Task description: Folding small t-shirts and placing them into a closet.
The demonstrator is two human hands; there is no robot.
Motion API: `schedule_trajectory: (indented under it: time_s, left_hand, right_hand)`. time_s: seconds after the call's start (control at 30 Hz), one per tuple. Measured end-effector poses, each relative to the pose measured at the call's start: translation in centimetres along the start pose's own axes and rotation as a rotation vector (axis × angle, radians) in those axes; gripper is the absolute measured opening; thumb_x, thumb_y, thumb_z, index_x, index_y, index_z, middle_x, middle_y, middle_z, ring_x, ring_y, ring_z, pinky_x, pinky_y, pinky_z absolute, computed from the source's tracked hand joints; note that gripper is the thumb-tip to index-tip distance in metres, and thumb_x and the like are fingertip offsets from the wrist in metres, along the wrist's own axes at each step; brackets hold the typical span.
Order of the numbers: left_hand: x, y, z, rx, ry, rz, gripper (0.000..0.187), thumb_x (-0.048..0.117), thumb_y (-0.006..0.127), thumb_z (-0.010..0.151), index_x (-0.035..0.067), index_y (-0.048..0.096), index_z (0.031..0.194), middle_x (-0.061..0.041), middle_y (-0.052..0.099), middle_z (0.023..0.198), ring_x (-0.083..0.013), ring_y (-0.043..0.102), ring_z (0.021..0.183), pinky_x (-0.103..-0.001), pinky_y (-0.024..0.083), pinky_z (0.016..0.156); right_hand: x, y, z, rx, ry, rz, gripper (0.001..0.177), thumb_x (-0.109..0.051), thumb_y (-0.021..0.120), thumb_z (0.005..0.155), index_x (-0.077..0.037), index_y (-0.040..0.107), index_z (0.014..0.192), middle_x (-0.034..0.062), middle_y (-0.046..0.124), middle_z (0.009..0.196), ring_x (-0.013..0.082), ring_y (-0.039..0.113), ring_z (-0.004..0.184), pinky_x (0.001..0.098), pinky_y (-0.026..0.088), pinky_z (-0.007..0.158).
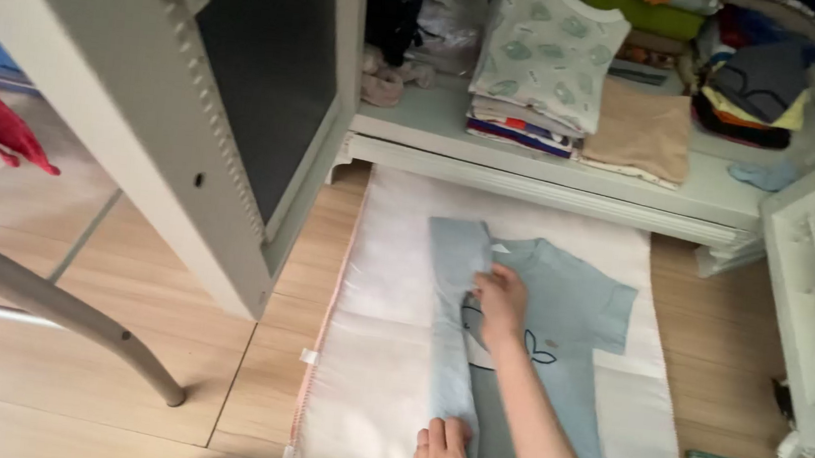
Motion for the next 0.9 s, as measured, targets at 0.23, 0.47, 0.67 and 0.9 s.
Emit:
schedule_trajectory:
  time_s: [0.23,0.47,0.67,0.9]
  left_hand:
    - [1.5,2.5,-0.8,0.301,0.007,0.409,0.013,0.034,0.056,0.07,0.025,0.048,0.073,-0.002,0.047,0.076,-0.0269,0.056,0.07,-0.042,0.043,0.051]
    - [-0.3,5.7,-2.2,0.349,0.112,0.495,0.012,0.028,0.057,0.065,0.024,0.052,0.076,-0.002,0.051,0.075,-0.0248,0.058,0.068,-0.042,0.043,0.05]
    - [-0.9,-0.5,1.4,-0.573,0.004,0.306,0.036,0.042,0.064,0.083,0.023,0.052,0.111,-0.004,0.054,0.107,-0.0327,0.058,0.096,-0.057,0.048,0.077]
    - [1.6,-5.4,10.4,-0.121,0.397,0.368,0.064,0.012,0.047,0.08,0.005,0.049,0.143,-0.017,0.039,0.162,-0.0327,0.027,0.154,-0.056,0.025,0.118]
  right_hand:
    - [1.6,-6.7,2.7,-0.126,0.03,-0.082,0.038,0.005,0.076,0.078,0.001,0.064,0.114,0.0168,0.074,0.095,0.0228,0.071,0.084,0.0349,0.059,0.071]
    - [3.3,-8.2,4.3,0.013,-0.255,-0.398,0.035,-0.005,0.075,0.077,-0.011,0.069,0.111,0.0061,0.074,0.095,0.0158,0.07,0.082,0.0278,0.054,0.079]
    - [-3.2,-6.3,-0.2,0.004,-0.792,-0.763,0.04,-0.012,0.07,0.083,-0.005,0.059,0.121,0.014,0.062,0.113,0.0324,0.059,0.108,0.0427,0.046,0.097]
    - [-5.0,-2.2,-4.7,-0.603,-1.052,-0.94,0.043,-0.012,0.038,0.107,0.0,0.047,0.148,0.0174,0.046,0.156,0.0351,0.037,0.149,0.0453,0.029,0.123]
Point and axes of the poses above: each hand's wrist, its own z-axis towards the middle knuckle, its own y-axis out of the palm, x = y × z, the point moved 1 cm from there along z, towards the middle knuckle
